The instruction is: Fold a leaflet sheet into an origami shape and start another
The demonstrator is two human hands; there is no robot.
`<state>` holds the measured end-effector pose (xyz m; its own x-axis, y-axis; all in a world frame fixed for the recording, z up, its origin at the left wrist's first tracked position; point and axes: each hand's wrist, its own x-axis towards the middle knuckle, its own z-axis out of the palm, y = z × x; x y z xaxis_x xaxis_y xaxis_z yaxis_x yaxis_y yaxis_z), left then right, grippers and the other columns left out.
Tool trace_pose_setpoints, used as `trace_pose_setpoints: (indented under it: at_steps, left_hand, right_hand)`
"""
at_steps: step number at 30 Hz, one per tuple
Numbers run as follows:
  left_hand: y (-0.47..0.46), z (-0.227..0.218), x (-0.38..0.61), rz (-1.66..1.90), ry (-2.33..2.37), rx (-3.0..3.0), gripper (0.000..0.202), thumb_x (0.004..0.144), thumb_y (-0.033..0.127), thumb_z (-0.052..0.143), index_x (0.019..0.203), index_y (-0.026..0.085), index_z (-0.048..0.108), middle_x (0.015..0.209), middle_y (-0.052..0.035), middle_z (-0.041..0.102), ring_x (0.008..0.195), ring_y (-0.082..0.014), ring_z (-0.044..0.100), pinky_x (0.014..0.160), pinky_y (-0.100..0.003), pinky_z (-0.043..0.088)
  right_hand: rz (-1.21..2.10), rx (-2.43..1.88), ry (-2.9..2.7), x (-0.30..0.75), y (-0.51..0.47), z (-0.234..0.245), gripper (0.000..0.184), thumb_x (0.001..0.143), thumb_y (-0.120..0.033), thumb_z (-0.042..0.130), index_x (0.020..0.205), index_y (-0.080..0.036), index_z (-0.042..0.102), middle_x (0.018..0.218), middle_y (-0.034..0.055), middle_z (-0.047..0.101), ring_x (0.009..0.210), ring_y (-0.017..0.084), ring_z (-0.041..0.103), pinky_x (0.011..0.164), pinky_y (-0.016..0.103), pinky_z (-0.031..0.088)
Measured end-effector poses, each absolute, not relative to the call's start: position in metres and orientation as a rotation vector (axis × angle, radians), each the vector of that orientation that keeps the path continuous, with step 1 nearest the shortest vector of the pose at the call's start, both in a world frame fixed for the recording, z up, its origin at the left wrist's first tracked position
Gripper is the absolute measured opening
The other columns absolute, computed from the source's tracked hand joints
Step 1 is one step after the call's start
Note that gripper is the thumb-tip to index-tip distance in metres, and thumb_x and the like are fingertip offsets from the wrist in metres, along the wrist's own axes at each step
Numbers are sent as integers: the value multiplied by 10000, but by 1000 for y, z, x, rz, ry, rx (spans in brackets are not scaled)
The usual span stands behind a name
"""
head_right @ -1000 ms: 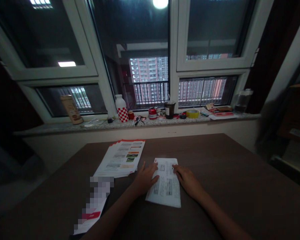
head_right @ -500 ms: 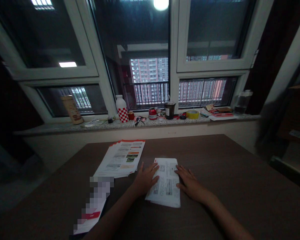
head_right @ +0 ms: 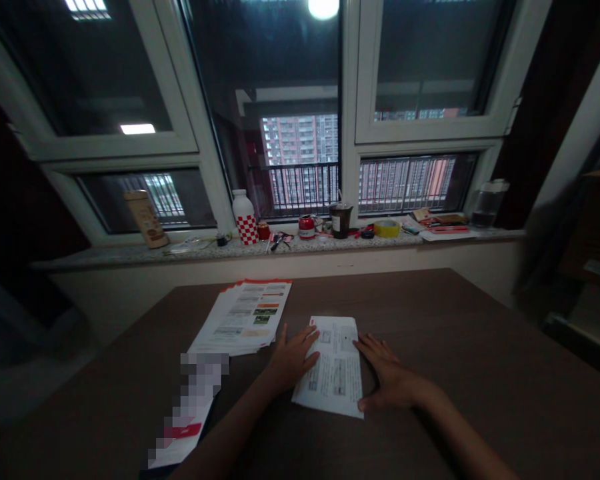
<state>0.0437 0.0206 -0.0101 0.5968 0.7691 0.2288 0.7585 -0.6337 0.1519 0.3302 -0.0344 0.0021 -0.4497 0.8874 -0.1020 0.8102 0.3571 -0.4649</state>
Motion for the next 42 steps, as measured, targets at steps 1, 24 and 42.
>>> trace_pose_setpoints:
  at_steps: [1, 24, 42]
  left_hand:
    - [21, -11, 43, 432, 1322, 2774, 464, 968, 433, 357, 1396, 255, 377, 1490, -61, 385, 1376, -237, 326, 1124, -645, 20]
    - [21, -10, 43, 376, 1324, 2780, 477, 974, 456, 325, 1405, 255, 361, 1499, -60, 369, 1375, -241, 329, 1099, -692, 2]
    - [26, -17, 42, 359, 1327, 2823, 534, 963, 537, 299, 1423, 270, 349, 1497, -63, 372, 1376, -266, 324, 1100, -684, 12]
  right_hand:
    - [685, -1540, -2449, 330, -34, 2, 1211, 562, -700, 718, 1506, -186, 161, 1574, 138, 66, 1441, 323, -7, 1169, 501, 21]
    - [589, -1397, -2136, 335, -21, -4, 387, 897, -563, 474, 1082, -318, 709, 1355, 43, 538, 1255, 277, 465, 1068, 481, 337]
    - [-8, -1878, -2138, 320, 0, -18, 417, 939, -471, 375, 1315, -373, 526, 1409, 66, 459, 1287, 300, 396, 1015, 507, 319]
